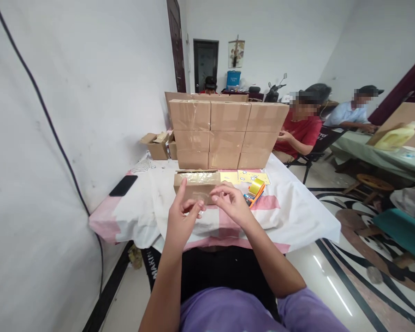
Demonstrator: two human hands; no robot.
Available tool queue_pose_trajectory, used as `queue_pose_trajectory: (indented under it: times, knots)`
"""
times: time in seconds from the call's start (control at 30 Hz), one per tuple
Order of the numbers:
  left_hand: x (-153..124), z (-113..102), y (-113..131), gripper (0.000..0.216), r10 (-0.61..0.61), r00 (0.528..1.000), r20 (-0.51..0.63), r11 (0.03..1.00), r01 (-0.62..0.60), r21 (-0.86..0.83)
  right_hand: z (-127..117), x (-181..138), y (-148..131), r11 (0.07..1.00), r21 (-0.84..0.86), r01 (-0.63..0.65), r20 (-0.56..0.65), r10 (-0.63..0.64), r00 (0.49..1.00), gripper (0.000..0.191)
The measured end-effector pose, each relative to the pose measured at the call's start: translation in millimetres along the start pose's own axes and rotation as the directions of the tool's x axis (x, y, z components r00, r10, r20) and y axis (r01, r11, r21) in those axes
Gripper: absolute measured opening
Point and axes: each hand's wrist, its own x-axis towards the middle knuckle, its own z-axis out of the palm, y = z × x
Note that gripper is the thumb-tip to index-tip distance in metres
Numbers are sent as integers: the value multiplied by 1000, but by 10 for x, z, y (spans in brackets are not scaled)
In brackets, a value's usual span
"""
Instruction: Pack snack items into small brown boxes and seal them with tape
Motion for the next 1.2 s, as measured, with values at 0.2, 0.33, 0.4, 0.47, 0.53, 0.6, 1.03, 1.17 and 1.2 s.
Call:
queue_pose_trajectory:
  times: [0.2,0.33,0.4,0.47,0.53,0.6,1.03,1.17,1.2]
  knots:
    - [-252,-162,132,91,20,998,-51,1000,-19,24,248,89,-288,996,85,3,161,-17,987,10]
    - [-405,-240,180,90,-5,995,-97,999,9,40,320,110,-392,989,148,-13,228,-21,974,10]
    - [-436,-280,212,93,-38,993,-111,998,43,45,359,94,-460,993,119,6,228,-33,973,11]
    - [-420,-344,233,96,-73,993,-92,996,78,52,400,70,-522,998,44,50,231,-59,971,14]
    - [-359,-440,206,95,-110,993,-38,989,114,99,420,59,-563,995,-55,89,263,-71,962,16]
    - [-274,-555,90,85,-186,981,49,957,170,235,387,86,-583,988,-118,102,258,-69,964,17]
    - [858,-674,-803,41,121,990,-69,716,-39,697,96,745,-729,999,25,-45,355,33,934,24]
    - [1506,-700,-823,67,116,979,166,583,-203,787,229,993,-513,936,220,-275,560,110,821,27]
    - [1611,-717,-853,73,88,975,204,559,-218,800,273,1085,-415,918,247,-310,581,116,806,28]
